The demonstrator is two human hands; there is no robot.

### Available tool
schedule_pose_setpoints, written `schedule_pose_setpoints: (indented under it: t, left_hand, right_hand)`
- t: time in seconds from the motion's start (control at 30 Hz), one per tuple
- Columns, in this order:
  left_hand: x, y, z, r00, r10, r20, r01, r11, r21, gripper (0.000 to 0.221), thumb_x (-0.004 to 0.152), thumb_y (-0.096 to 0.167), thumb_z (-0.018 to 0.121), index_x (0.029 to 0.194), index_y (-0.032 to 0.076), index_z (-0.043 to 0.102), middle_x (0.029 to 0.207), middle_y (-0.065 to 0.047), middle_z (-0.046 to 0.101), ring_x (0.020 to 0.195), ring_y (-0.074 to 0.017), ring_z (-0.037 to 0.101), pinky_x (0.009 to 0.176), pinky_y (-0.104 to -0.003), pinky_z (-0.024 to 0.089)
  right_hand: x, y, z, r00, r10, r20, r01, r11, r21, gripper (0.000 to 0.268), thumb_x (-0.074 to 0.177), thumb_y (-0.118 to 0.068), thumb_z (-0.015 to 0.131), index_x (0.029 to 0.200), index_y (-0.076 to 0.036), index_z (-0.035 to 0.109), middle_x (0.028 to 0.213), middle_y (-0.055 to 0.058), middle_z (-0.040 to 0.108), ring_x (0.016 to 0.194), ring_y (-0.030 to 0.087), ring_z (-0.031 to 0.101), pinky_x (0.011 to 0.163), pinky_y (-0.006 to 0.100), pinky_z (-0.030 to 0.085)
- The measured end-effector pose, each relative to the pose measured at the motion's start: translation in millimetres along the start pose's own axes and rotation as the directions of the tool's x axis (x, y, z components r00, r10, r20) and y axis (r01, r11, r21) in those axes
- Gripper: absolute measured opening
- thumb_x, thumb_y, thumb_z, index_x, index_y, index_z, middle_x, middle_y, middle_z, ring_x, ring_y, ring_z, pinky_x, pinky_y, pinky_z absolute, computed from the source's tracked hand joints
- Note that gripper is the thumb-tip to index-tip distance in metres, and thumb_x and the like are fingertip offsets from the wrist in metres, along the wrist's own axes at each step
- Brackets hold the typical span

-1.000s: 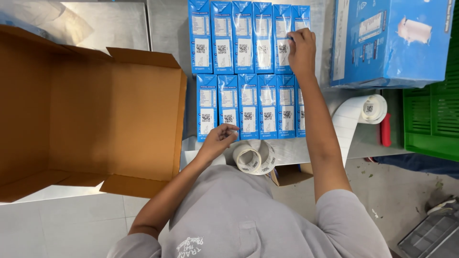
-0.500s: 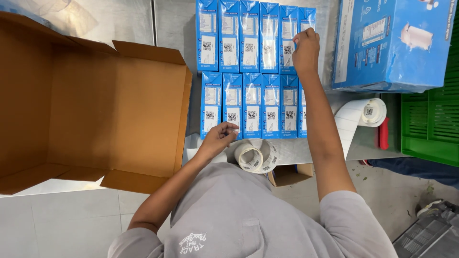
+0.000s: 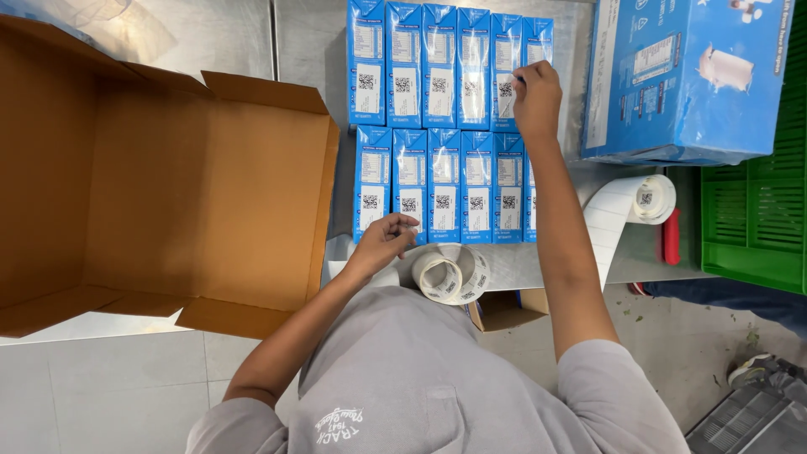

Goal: The person applies labels to cartons, stacks the cartons into a box, and uses a cutter to open or adjust the packaging material.

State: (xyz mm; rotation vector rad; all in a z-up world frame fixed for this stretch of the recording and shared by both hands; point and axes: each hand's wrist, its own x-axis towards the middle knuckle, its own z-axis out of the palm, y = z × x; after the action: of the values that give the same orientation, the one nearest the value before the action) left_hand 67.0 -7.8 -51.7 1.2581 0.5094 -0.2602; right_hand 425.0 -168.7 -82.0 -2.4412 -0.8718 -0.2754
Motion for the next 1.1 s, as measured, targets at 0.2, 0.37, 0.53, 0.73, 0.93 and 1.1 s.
schedule_pose_setpoints:
  t: [0.2, 0.37, 0.53, 0.73, 0.93, 1.1]
  left_hand:
    - [-3, 5, -1, 0.999, -0.036, -0.004, 0.036, 0.999, 0.005, 0.031, 0.095, 0.017, 0.064, 0.120, -0.001, 0.067, 0.085, -0.003, 0.068, 0.065, -0.0074, 0.058, 0.059, -0.024, 0.050]
    - [-2, 1, -2, 1.000, -0.013, -0.005, 0.013, 0.999, -0.037, 0.031, 0.095, 0.017, 0.064, 0.120, -0.002, 0.066, 0.084, -0.004, 0.068, 0.063, -0.0075, 0.058, 0.059, -0.024, 0.050]
    - [-2, 2, -2, 1.000, -0.029, -0.002, 0.029, 0.999, -0.040, 0.032, 0.095, 0.016, 0.064, 0.120, -0.002, 0.066, 0.082, -0.004, 0.068, 0.060, -0.0080, 0.058, 0.058, -0.024, 0.050]
    - [-1, 3, -5, 1.000, -0.002, 0.024, 0.004, 0.997, -0.083, 0.031, 0.096, 0.015, 0.063, 0.121, -0.003, 0.065, 0.081, -0.005, 0.068, 0.059, -0.0085, 0.058, 0.058, -0.024, 0.050]
    - [0, -2, -5, 1.000, -0.001, 0.027, 0.003, 0.997, -0.080, 0.031, 0.096, 0.016, 0.064, 0.120, -0.002, 0.066, 0.081, -0.004, 0.068, 0.059, -0.0083, 0.058, 0.057, -0.024, 0.050]
    - [-4, 5, -4, 1.000, -0.024, 0.012, 0.024, 0.999, -0.038, 0.031, 0.096, 0.018, 0.063, 0.121, 0.000, 0.066, 0.081, -0.003, 0.069, 0.059, -0.0081, 0.060, 0.055, -0.023, 0.046]
  right_hand:
    - [21, 12, 1, 0.978, 0.021, 0.206, 0.000, 0.995, -0.098, 0.011, 0.093, 0.004, 0.072, 0.098, -0.003, 0.065, 0.110, 0.015, 0.057, 0.102, 0.034, 0.054, 0.089, 0.043, 0.048]
    - [26, 34, 6, 0.972, 0.004, 0.236, 0.008, 0.999, -0.049, 0.009, 0.095, 0.003, 0.070, 0.097, -0.003, 0.065, 0.110, 0.017, 0.060, 0.103, 0.036, 0.057, 0.091, 0.044, 0.048]
    - [27, 32, -8, 0.958, 0.114, 0.261, -0.119, 0.993, 0.005, 0.008, 0.104, -0.003, 0.069, 0.103, 0.000, 0.062, 0.104, 0.017, 0.064, 0.096, 0.035, 0.064, 0.083, 0.045, 0.050]
    - [20, -1, -19, 0.992, -0.089, 0.088, 0.085, 0.995, 0.043, 0.017, 0.089, -0.002, 0.078, 0.106, -0.004, 0.076, 0.095, 0.015, 0.067, 0.085, 0.032, 0.067, 0.076, 0.042, 0.054]
    - [25, 6, -12, 0.971, 0.140, 0.194, -0.160, 0.983, 0.094, 0.005, 0.094, -0.004, 0.074, 0.098, -0.005, 0.072, 0.101, 0.011, 0.064, 0.090, 0.026, 0.067, 0.079, 0.039, 0.056]
    - [24, 28, 3, 0.966, -0.050, 0.252, 0.071, 0.995, -0.074, 0.008, 0.099, 0.001, 0.069, 0.101, -0.004, 0.064, 0.107, 0.015, 0.057, 0.099, 0.034, 0.055, 0.087, 0.043, 0.049]
